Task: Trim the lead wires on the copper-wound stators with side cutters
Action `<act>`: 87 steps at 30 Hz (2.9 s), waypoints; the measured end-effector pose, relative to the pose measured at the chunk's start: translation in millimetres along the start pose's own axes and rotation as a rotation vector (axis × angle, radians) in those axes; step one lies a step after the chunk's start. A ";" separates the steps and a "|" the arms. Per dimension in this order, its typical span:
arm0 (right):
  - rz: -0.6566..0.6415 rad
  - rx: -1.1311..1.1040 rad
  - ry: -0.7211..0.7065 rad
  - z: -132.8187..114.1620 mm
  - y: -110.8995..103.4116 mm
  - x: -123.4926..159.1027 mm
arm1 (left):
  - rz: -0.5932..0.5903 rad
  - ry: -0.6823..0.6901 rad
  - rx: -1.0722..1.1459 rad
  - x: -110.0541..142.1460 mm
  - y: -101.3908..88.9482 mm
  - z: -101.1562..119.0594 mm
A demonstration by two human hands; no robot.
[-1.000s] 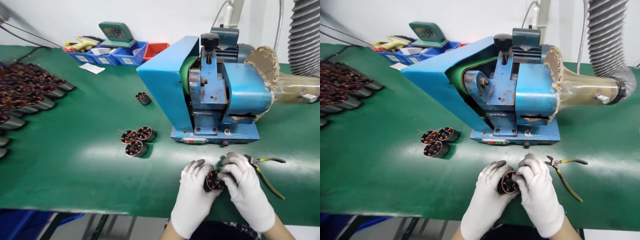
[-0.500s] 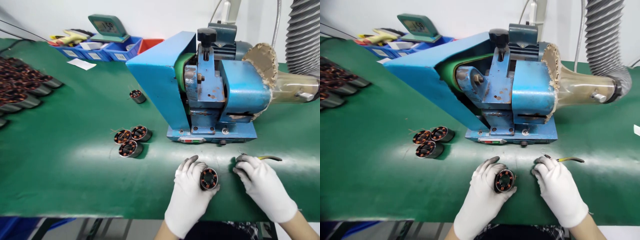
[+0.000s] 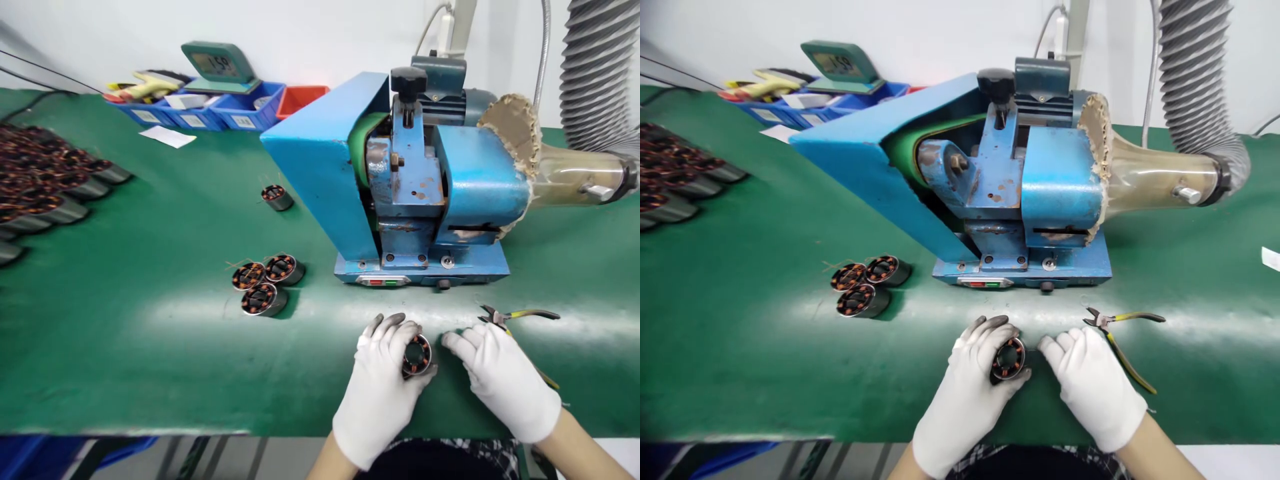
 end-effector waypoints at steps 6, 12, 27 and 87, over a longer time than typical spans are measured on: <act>0.178 0.056 0.167 27.4 -21.1 20.7 | -0.016 0.001 -0.033 0.9 -4.9 4.5; 0.182 -0.217 -0.006 -22.3 -14.3 22.2 | -0.075 -0.018 0.054 -0.1 -18.5 28.7; -0.269 -0.322 0.174 -20.6 17.1 1.4 | -0.274 -0.016 -0.029 -8.9 -8.0 13.6; 0.048 -1.077 0.589 -12.7 -38.8 -16.7 | -0.030 -0.004 0.593 4.5 -49.9 28.0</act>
Point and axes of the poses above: each hand's wrist, its own x-axis away from the middle knuckle, its own y-axis out of the palm, z = x × y, the point moved 2 cm from there along -x, towards the middle knuckle, and after that the axes turned 3 degrees about x, right-handed, at the moved point
